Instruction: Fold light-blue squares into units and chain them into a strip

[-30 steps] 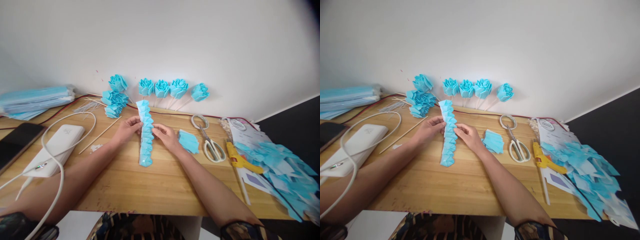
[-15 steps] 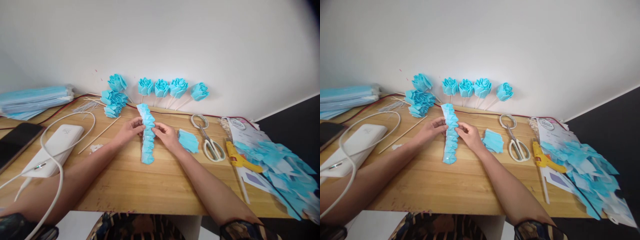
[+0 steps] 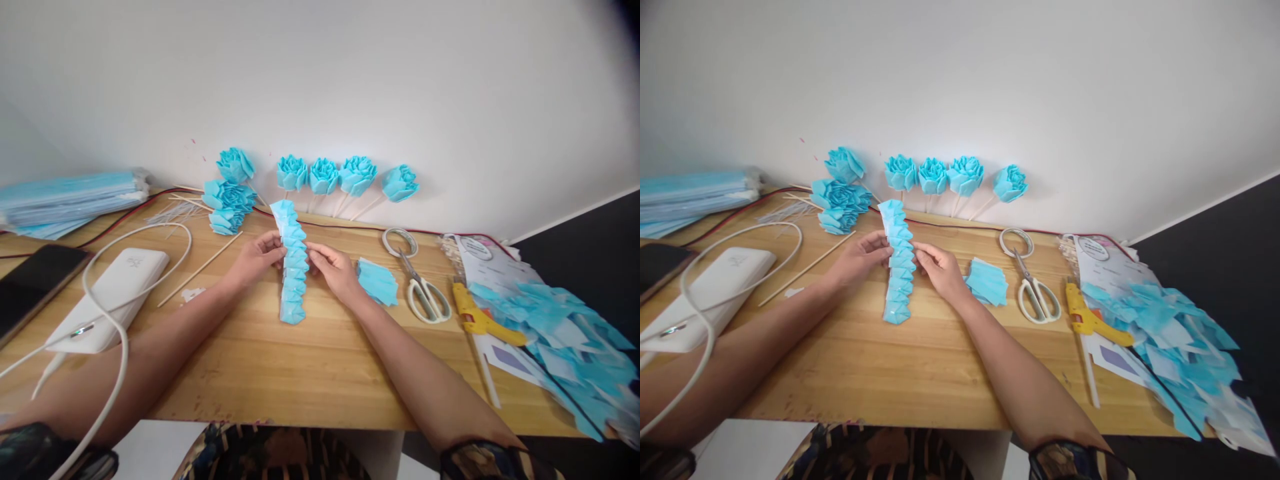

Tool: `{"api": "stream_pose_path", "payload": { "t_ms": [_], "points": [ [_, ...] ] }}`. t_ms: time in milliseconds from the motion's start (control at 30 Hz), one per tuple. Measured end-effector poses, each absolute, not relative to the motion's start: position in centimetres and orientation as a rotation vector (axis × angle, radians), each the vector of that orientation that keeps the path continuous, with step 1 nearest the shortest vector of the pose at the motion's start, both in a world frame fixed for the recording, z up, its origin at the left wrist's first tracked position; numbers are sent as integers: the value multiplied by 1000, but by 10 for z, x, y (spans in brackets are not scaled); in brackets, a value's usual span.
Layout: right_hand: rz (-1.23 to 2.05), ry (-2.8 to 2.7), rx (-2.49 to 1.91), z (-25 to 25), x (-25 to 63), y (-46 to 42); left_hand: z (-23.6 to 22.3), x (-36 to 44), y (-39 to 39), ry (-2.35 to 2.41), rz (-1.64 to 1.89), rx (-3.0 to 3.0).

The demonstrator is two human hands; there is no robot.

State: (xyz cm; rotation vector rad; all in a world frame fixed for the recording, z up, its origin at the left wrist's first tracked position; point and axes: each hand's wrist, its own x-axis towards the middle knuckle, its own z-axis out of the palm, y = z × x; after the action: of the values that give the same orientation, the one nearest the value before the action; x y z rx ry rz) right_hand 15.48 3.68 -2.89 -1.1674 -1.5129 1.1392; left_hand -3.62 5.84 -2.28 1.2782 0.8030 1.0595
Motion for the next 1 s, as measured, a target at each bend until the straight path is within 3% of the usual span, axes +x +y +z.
{"api": "stream_pose_path", "payload": {
  "t_ms": [1000],
  "points": [
    [1125, -1418, -1089, -30, 153, 39, -20, -36, 57, 759, 1001, 1368]
  ]
}}
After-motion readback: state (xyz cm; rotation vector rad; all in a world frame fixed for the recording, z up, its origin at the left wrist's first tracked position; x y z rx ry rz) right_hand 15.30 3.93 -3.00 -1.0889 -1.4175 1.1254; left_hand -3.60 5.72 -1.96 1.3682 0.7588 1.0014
